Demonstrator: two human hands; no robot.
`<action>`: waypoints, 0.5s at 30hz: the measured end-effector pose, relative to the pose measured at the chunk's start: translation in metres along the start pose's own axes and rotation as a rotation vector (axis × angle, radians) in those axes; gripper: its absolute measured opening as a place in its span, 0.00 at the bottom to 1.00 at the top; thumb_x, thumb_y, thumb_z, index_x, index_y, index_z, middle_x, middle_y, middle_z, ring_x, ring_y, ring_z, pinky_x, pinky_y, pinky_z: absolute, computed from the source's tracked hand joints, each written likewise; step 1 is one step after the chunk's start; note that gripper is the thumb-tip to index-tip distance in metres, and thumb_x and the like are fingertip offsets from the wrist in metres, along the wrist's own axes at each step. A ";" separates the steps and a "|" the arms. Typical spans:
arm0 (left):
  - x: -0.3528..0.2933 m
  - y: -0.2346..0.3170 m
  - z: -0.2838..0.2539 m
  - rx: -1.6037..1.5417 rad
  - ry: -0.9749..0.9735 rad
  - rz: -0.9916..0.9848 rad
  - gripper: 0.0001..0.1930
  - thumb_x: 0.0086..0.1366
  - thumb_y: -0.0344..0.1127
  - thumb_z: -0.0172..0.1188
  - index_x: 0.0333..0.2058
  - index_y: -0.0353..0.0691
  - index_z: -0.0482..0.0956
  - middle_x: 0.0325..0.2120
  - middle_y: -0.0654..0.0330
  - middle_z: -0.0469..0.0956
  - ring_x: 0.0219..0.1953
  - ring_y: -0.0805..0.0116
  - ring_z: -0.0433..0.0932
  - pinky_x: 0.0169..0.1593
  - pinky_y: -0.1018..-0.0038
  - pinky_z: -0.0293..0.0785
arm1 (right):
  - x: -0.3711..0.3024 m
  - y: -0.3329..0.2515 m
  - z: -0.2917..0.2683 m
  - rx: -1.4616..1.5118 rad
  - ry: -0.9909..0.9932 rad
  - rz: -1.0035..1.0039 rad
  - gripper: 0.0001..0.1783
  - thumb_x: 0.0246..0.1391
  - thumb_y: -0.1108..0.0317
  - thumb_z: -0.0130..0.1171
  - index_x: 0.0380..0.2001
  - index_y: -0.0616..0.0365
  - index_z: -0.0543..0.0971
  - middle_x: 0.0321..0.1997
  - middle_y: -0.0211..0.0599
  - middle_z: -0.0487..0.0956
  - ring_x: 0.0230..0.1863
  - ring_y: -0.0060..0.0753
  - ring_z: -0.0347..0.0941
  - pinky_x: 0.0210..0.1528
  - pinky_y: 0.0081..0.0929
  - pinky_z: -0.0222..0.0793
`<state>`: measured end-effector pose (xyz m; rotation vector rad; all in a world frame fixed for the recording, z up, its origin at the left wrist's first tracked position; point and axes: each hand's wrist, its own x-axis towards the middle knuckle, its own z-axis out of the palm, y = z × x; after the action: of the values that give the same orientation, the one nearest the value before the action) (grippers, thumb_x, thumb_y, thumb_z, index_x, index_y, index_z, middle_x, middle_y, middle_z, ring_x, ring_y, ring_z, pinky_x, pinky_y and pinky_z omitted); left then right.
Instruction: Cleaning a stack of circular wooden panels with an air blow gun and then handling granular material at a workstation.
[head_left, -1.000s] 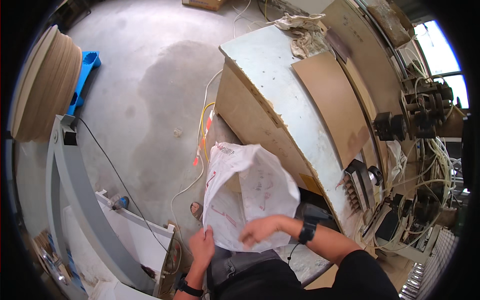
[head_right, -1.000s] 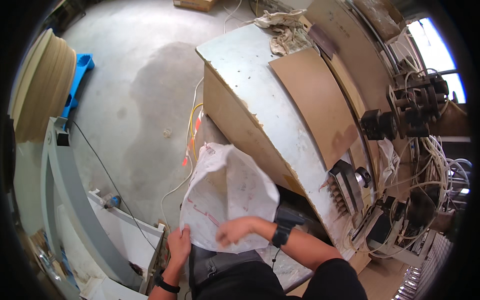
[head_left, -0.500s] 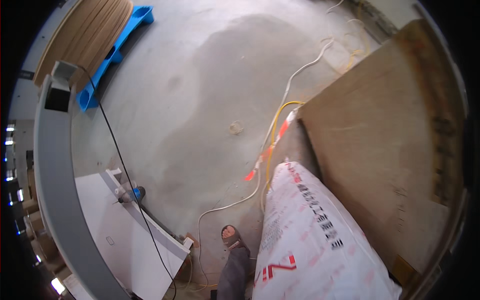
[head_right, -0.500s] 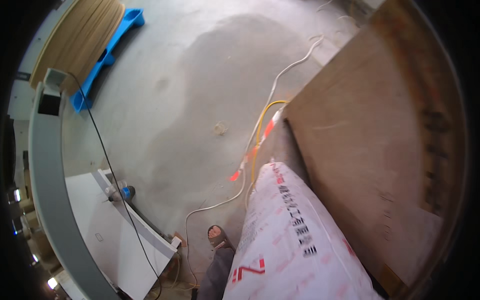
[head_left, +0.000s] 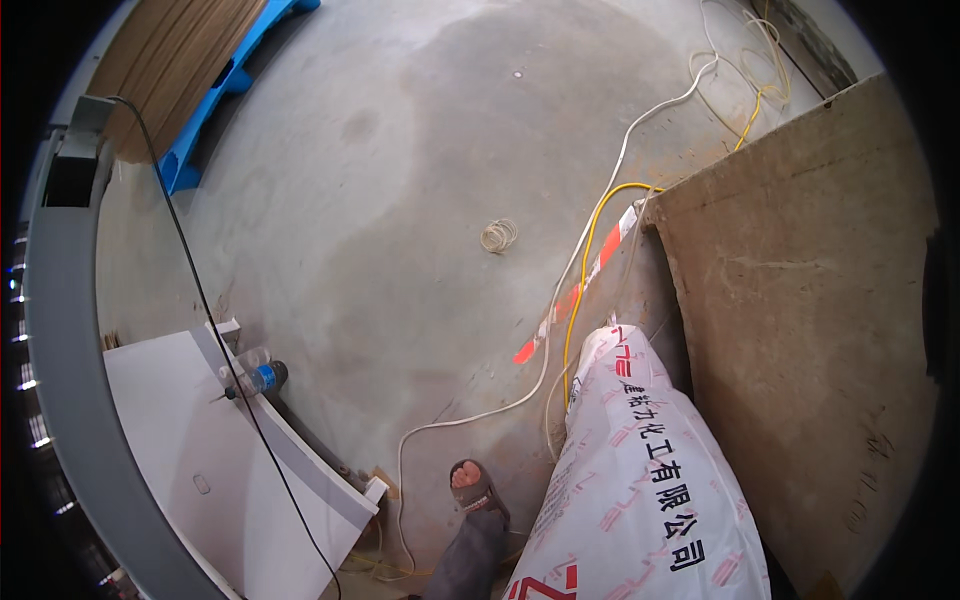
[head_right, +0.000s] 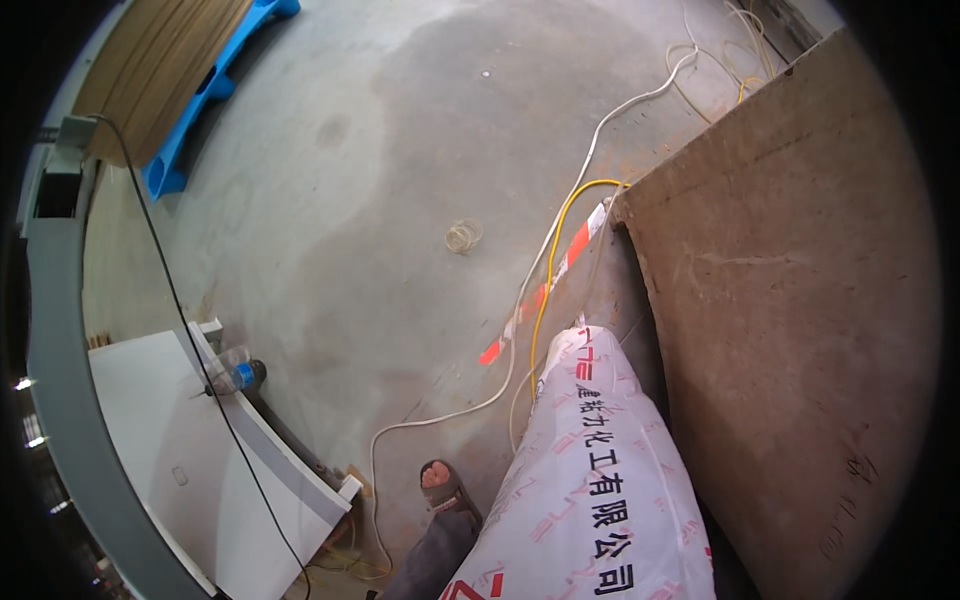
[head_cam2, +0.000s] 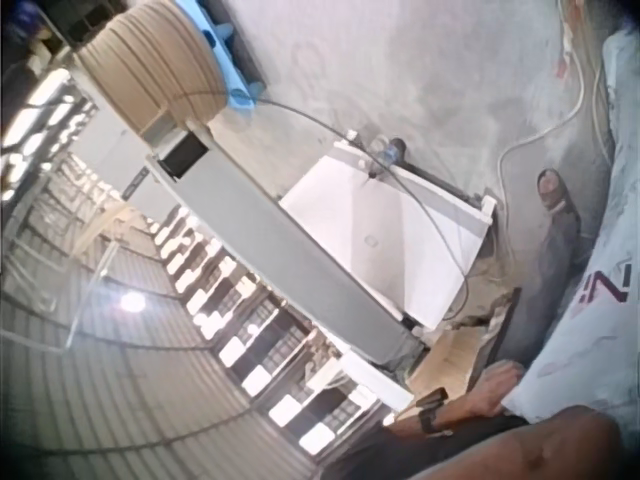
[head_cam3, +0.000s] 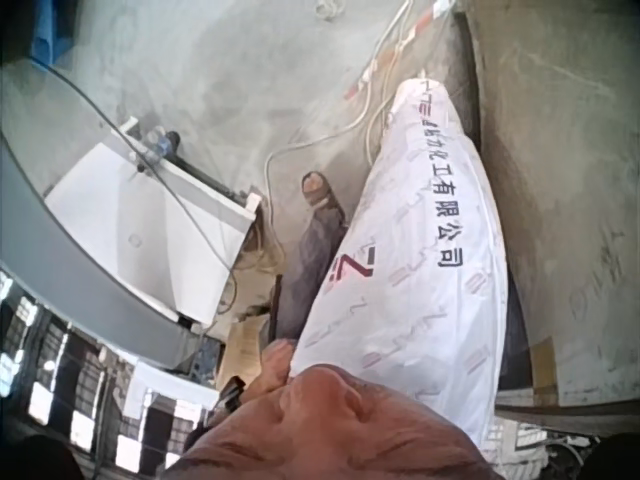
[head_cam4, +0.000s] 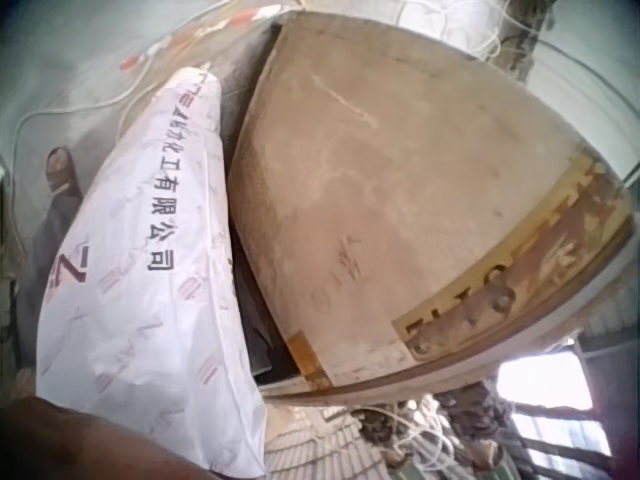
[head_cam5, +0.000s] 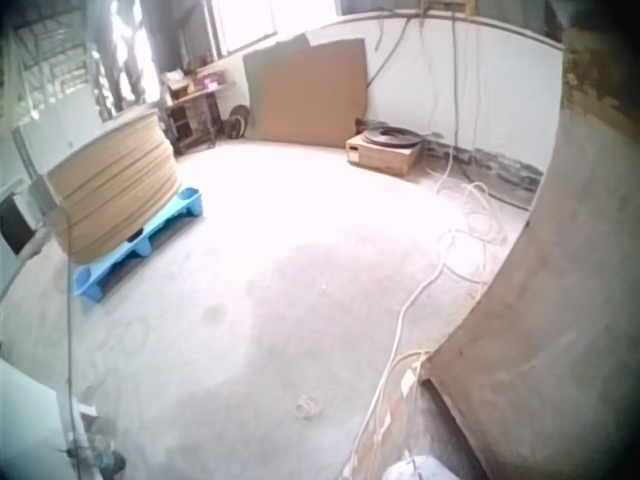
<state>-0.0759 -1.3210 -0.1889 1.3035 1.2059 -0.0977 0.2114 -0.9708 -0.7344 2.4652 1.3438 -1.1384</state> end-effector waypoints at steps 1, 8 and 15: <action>0.002 -0.001 -0.002 -0.014 -0.012 -0.008 0.16 0.67 0.38 0.49 0.39 0.26 0.74 0.40 0.40 0.74 0.45 0.39 0.74 0.50 0.53 0.72 | 0.001 0.001 0.000 0.009 0.008 0.005 0.23 0.64 0.53 0.53 0.50 0.61 0.79 0.43 0.40 0.84 0.39 0.36 0.81 0.42 0.35 0.78; 0.009 -0.007 -0.006 -0.077 0.005 -0.008 0.16 0.67 0.37 0.49 0.39 0.26 0.74 0.40 0.40 0.74 0.45 0.39 0.74 0.50 0.53 0.72 | 0.008 0.009 -0.002 0.057 0.025 0.021 0.22 0.65 0.53 0.53 0.50 0.60 0.79 0.43 0.39 0.84 0.40 0.36 0.81 0.43 0.35 0.78; 0.005 -0.004 -0.007 -0.115 0.029 -0.014 0.15 0.68 0.37 0.49 0.39 0.26 0.74 0.40 0.40 0.74 0.45 0.39 0.74 0.50 0.53 0.71 | 0.001 0.015 0.002 0.079 0.009 0.042 0.22 0.65 0.53 0.52 0.50 0.60 0.78 0.44 0.39 0.84 0.41 0.36 0.81 0.44 0.35 0.79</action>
<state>-0.0807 -1.3148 -0.1940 1.1999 1.2275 -0.0196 0.2219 -0.9806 -0.7403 2.5434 1.2664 -1.1953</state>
